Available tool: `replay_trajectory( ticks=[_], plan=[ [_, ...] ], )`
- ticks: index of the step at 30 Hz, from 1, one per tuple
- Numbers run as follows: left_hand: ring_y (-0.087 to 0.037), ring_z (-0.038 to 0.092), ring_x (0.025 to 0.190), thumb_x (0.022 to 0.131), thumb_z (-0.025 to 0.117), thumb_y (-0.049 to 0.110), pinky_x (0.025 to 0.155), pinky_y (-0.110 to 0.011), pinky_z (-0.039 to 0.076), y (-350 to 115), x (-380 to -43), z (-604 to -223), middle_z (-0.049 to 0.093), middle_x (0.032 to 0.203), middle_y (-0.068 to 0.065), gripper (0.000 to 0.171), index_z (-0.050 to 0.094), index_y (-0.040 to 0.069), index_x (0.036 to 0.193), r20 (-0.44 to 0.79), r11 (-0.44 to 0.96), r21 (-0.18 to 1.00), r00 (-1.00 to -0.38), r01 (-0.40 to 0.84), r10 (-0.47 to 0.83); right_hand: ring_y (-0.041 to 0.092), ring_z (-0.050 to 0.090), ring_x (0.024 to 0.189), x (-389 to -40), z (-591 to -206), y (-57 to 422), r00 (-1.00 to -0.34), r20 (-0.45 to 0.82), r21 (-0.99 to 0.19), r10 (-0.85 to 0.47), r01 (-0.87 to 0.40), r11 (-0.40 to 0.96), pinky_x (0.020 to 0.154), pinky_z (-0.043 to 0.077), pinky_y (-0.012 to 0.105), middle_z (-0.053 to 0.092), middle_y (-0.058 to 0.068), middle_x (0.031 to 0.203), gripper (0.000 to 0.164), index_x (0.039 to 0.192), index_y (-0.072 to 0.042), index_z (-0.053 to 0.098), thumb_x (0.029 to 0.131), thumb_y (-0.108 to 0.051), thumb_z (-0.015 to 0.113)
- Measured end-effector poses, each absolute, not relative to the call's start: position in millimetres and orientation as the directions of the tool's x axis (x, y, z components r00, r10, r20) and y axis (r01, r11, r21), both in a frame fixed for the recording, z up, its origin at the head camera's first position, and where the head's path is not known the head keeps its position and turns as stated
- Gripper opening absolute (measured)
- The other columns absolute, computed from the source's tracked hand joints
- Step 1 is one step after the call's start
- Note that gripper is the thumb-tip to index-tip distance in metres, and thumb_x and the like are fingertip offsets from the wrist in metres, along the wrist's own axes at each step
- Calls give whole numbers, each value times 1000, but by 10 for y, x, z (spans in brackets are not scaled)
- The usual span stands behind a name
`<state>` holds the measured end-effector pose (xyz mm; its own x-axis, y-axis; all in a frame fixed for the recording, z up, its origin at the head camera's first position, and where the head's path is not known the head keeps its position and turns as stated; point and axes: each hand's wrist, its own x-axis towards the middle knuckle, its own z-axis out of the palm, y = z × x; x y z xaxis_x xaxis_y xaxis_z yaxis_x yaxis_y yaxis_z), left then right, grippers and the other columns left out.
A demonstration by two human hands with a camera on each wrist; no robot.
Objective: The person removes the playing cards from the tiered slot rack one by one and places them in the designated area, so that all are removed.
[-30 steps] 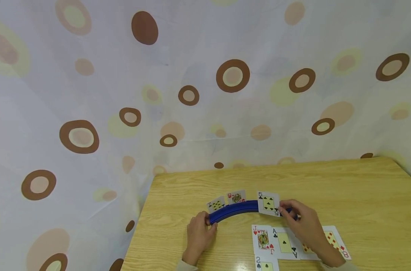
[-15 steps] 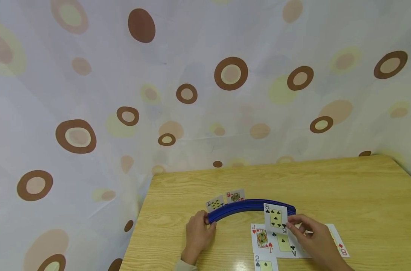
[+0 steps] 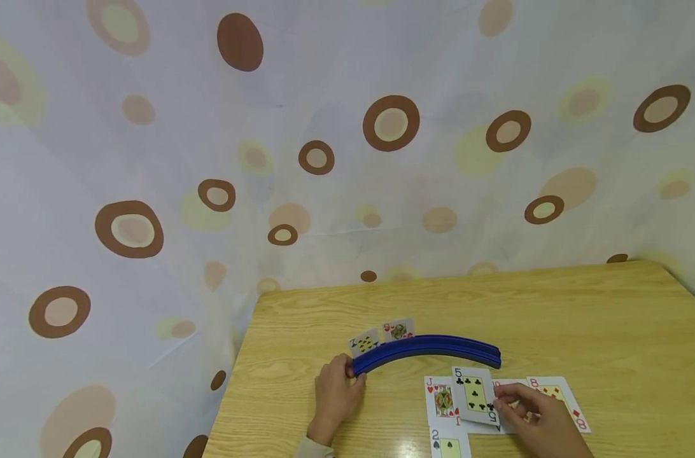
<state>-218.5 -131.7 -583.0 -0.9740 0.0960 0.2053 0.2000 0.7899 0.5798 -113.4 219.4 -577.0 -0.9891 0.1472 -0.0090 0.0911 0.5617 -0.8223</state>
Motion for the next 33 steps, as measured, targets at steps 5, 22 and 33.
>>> replay_trajectory(
  ticks=[5,22,33],
  plan=[
    [-6,45,74,88,88,18,73,-30,35,-1315,-2178,-5841,59,78,6,24,66,12,93,201,790,581,-975,197,95,1,56,70,-1094,-5790,2248,-982,-129,-798,137,185,574,65,45,22,76,-5,92,20,117,-8,80,99,-17,80],
    [-7,44,73,88,88,16,72,-29,34,-1321,-2170,-5813,58,77,5,24,65,11,92,201,786,585,-975,197,95,6,61,71,-905,-5890,2320,-956,-292,-799,27,259,543,66,50,24,75,-3,94,36,130,0,72,101,-22,77],
    [-8,43,73,87,88,16,72,-28,33,-1309,-2175,-5830,58,77,4,25,63,11,91,226,787,579,-970,211,94,4,64,68,-825,-5966,2461,-960,-257,-858,-114,172,484,64,50,24,78,-2,89,38,129,5,65,99,-16,76]
  ],
)
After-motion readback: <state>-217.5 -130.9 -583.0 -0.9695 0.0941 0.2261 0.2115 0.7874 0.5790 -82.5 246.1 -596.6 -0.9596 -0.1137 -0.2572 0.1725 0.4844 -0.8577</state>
